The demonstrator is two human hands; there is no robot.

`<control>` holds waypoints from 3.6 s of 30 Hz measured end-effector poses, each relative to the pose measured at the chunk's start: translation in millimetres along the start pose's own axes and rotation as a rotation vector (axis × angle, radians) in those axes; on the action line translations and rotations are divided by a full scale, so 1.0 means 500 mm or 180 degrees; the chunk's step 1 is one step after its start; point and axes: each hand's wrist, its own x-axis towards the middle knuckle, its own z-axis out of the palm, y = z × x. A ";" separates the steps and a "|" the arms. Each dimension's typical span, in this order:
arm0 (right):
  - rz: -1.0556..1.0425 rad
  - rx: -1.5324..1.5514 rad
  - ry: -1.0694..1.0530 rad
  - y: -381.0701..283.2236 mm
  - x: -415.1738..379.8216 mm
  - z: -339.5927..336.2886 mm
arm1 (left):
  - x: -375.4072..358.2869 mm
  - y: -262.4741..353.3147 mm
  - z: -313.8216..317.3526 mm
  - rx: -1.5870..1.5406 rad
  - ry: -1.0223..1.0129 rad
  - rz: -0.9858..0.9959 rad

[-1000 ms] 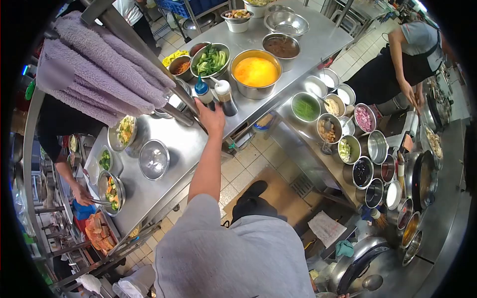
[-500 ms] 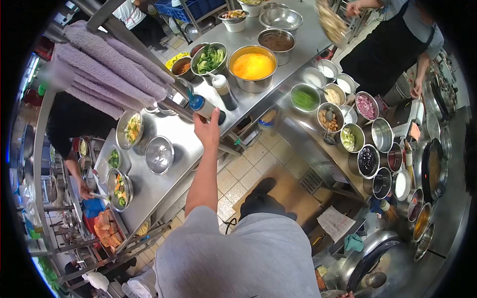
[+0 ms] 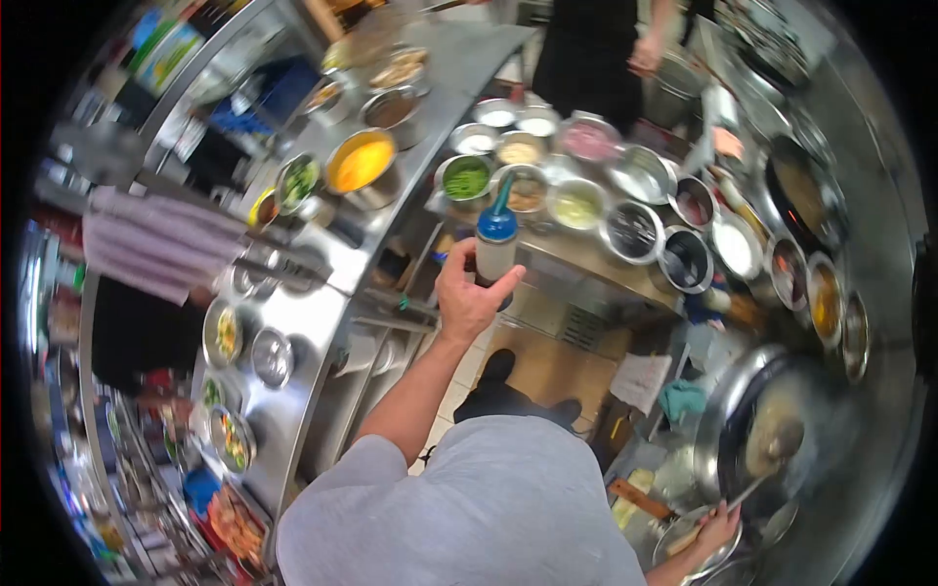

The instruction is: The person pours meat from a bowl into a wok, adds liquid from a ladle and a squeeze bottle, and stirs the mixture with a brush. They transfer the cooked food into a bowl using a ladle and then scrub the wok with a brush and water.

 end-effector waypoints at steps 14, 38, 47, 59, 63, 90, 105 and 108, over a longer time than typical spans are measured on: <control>0.0252 0.1635 -0.0245 -0.083 -0.203 -0.087 | -0.295 0.346 0.585 -0.0150 -0.2639 0.2578; 0.0512 0.2584 -0.0722 -0.080 -0.194 -0.158 | -0.497 0.523 0.883 0.1137 -0.4187 0.3756; 0.0532 0.2748 -0.0793 -0.075 -0.180 -0.152 | -0.491 0.528 0.886 0.1169 -0.4171 0.3794; 0.0513 0.2961 -0.0795 -0.067 -0.164 -0.133 | -0.482 0.516 0.880 0.1170 -0.4190 0.3677; 0.0492 0.2943 -0.0818 -0.064 -0.165 -0.129 | -0.476 0.516 0.882 0.1257 -0.4211 0.3719; 0.0354 0.0656 0.0334 -0.009 -0.044 0.004 | -0.113 -0.021 0.343 -0.0767 -0.1938 -0.0163; -0.0018 0.0165 0.0511 -0.074 -0.034 0.068 | 0.157 -0.552 -0.422 0.0883 0.2425 -0.0833; -0.0101 -0.0629 0.0958 -0.070 0.001 0.056 | 0.188 -0.609 -0.458 0.1253 0.2418 -0.1146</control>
